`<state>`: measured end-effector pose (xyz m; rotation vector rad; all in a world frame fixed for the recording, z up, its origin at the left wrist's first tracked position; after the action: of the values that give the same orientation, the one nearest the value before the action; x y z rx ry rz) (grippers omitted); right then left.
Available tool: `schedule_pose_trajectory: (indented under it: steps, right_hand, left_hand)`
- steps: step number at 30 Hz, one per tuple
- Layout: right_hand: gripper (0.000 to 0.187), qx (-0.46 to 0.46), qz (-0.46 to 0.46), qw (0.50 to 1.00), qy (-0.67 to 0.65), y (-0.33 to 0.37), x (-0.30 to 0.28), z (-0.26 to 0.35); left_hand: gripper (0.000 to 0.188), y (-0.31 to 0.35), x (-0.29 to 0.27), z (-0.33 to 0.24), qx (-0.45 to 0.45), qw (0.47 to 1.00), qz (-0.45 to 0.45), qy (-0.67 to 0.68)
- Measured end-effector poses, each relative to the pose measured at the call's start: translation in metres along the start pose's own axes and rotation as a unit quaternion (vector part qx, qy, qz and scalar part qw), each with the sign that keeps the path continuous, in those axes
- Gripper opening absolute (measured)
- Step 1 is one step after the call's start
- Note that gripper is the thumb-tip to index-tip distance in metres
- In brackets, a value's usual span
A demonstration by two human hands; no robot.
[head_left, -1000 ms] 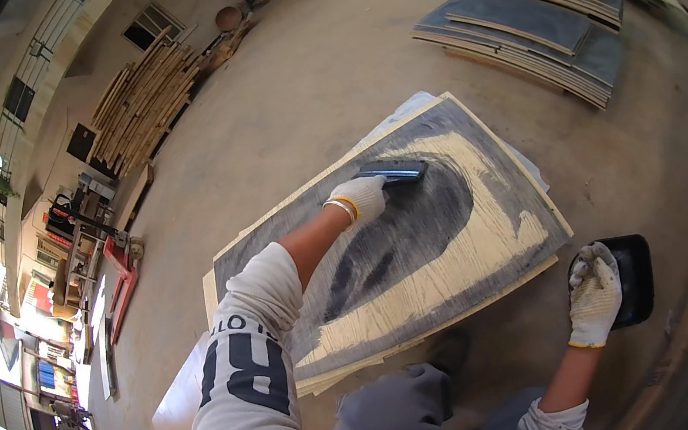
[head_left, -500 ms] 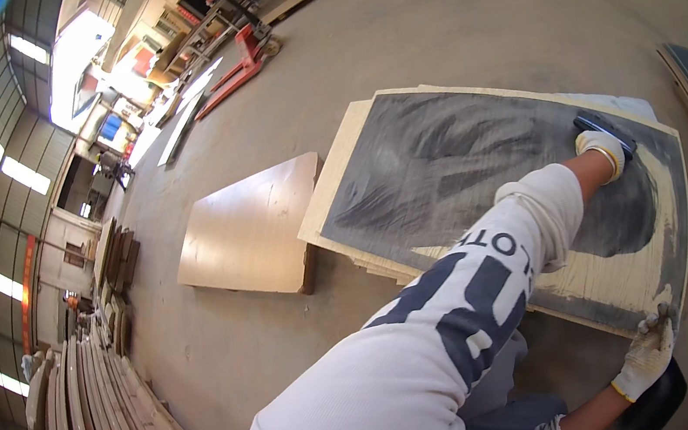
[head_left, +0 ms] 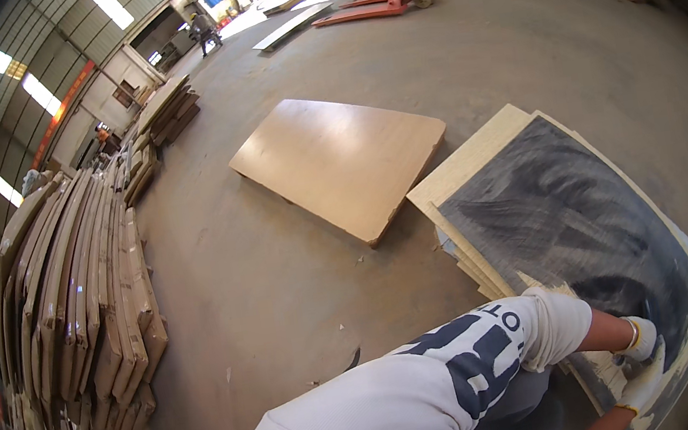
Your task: The person kneels on the floor and uses a brush to apply a dark liquid to the surface of light-colored wooden boards. They repeatedly dip the brush into a small container and spread the substance evenly across the board, then set the finished board aside.
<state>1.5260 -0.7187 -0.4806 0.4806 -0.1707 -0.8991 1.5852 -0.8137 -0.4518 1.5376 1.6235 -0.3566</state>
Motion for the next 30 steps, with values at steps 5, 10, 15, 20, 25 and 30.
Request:
schedule_pose_trajectory:
  steps: [5,10,15,20,25,30]
  right_hand:
    - [0.057,-0.085,0.068,0.991,0.073,-0.032,0.003,-0.04]
    - [0.052,-0.136,0.071,0.929,0.337,0.049,0.029,-0.009]
    - [0.048,-0.271,0.071,0.731,0.621,0.104,0.031,0.022]
    - [0.044,-0.261,0.035,0.608,0.749,0.111,0.02,0.043]
    - [0.037,-0.167,-0.028,0.573,0.802,0.059,-0.001,0.056]
    - [0.04,-0.141,-0.055,0.602,0.784,-0.038,0.002,0.097]
  left_hand:
    - [0.037,0.04,0.028,-0.012,0.105,0.991,0.024,-0.084]
    - [0.049,0.08,0.022,-0.039,0.081,0.997,-0.008,-0.003]
    - [0.062,0.117,0.003,-0.058,0.067,0.993,-0.064,0.072]
    - [0.069,0.226,-0.028,-0.039,0.023,0.964,-0.117,0.237]
    - [0.055,0.239,-0.017,-0.015,-0.052,0.995,-0.061,0.051]
    - [0.057,0.236,-0.004,-0.044,0.021,0.999,-0.046,-0.011]
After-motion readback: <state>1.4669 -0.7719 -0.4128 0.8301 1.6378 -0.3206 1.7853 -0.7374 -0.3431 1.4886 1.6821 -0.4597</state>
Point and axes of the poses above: each hand's wrist, its own y-axis away from the middle knuckle, its own x-axis out of the palm, z = x × y, the point moved 7 cm from there along -y, towards the middle knuckle, and after that the axes turned 10 degrees about y, right-handed, at the moved point
